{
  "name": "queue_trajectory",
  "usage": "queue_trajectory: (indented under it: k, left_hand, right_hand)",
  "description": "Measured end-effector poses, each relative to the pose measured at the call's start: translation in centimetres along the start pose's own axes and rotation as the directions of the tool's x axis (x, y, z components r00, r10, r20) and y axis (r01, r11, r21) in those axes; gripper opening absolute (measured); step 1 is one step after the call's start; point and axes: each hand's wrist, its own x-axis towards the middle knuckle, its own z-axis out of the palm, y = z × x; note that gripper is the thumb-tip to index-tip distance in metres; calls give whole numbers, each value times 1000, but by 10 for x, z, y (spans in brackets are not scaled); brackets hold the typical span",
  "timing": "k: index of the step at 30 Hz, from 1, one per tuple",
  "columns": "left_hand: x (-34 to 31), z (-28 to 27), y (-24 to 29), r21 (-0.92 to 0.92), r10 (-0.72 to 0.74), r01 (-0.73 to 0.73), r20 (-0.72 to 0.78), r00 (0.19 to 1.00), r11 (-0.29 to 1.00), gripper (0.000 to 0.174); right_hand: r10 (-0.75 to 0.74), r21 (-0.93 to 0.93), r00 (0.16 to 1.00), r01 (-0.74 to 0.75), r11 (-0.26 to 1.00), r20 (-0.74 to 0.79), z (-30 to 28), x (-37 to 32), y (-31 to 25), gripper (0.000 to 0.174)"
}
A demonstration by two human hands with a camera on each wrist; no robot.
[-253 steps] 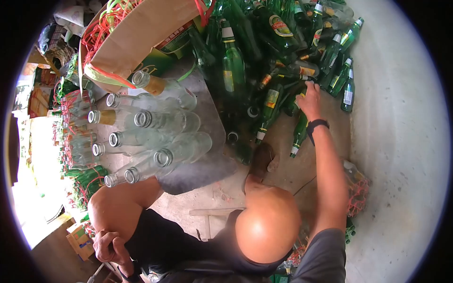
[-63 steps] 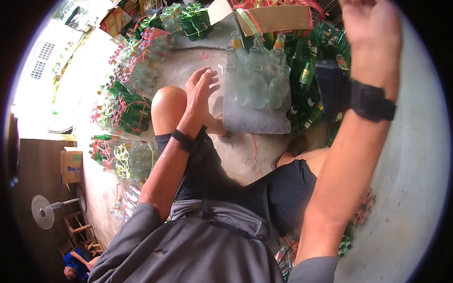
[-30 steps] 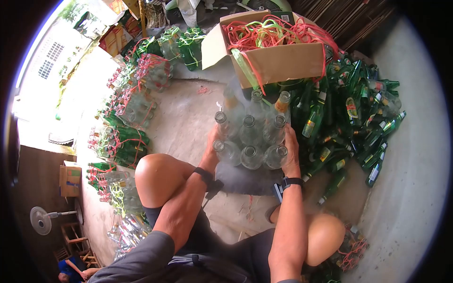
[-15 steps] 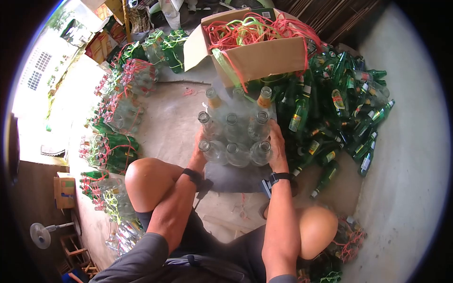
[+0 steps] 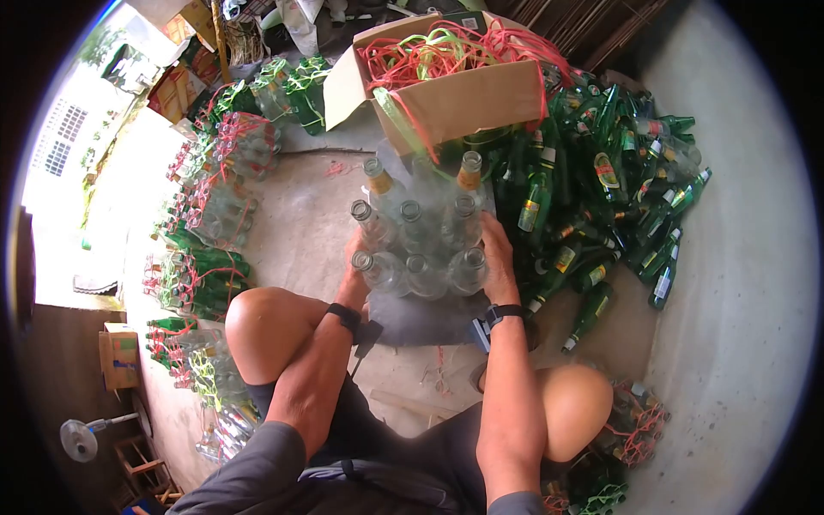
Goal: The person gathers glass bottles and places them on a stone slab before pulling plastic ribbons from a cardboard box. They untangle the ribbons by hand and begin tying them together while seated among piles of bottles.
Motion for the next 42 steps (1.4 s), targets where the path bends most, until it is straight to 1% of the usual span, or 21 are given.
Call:
queue_trajectory:
  k: [2,4,7,9,10,12,13,15,17,18,22,24,27,28,30,31,33,36,37,39,42]
  left_hand:
    - [3,-9,-2,53,19,-17,-42,999,998,37]
    - [-3,-3,4,235,91,-77,-47,995,969,39]
    - [-14,0,13,82,90,-85,-65,994,993,42]
    - [-20,2,21,130,123,-108,-114,986,986,44]
    - [-23,5,27,179,154,-125,-157,976,976,45]
    - [-26,14,41,113,159,-137,-209,965,984,45]
    - [-29,18,51,49,155,-147,-257,954,988,45]
    - [-34,26,74,43,183,-178,-273,945,983,41]
    - [-41,38,102,32,211,-210,-287,934,977,38]
    - [-48,43,119,17,259,-264,-251,933,964,37]
    - [-70,72,183,-49,308,-323,-191,932,945,35]
    - [-82,82,206,-93,343,-354,-118,932,931,34]
    - [-80,84,218,-161,336,-337,-34,941,928,32]
    - [-80,83,218,-164,332,-335,-45,942,928,32]
    - [-78,83,217,-184,327,-326,-26,945,927,30]
    - [-79,84,216,-191,323,-323,-33,946,927,30]
    - [-80,85,214,-250,236,-252,-91,967,935,30]
    - [-78,89,212,-280,245,-253,-65,967,926,30]
    - [-77,91,213,-287,261,-260,-36,965,922,30]
    - [-76,96,213,-284,228,-240,-72,971,928,28]
    - [-79,102,215,-345,213,-224,-68,975,912,21]
  right_hand:
    - [91,14,994,-90,996,-55,-11,3,12,47]
    - [55,15,997,-54,998,-63,-5,-2,5,46]
    - [-1,125,999,6,992,-43,-15,-4,19,46]
    - [53,175,994,-35,984,-99,-17,-7,22,60]
    - [52,174,994,-35,984,-94,-18,-7,19,60]
    - [53,63,950,-35,997,-309,-16,-7,8,50]
    - [56,64,951,-38,997,-304,-12,-8,-2,50]
    - [1,95,869,53,994,-496,-5,-6,-28,39]
    - [-155,-12,846,174,985,-511,7,-4,-66,35]
    - [-149,-15,833,167,986,-533,11,3,-85,32]
    - [-302,-182,882,251,951,-363,60,5,-168,22]
    - [-322,-385,946,289,876,-22,83,10,-193,18]
    - [-272,-578,939,345,740,212,113,24,-209,18]
    - [-262,-580,940,341,739,219,120,28,-210,18]
    - [-234,-735,907,420,533,349,132,42,-213,20]
    - [-227,-738,907,420,528,354,136,48,-211,20]
    - [-211,-776,842,539,327,496,145,60,-203,26]
    - [-151,-739,779,626,250,609,152,80,-186,30]
    - [-149,-737,776,629,247,613,152,85,-179,30]
    - [-104,-732,728,682,-3,678,150,97,-168,32]
    - [-95,-751,745,651,-114,660,147,108,-153,33]
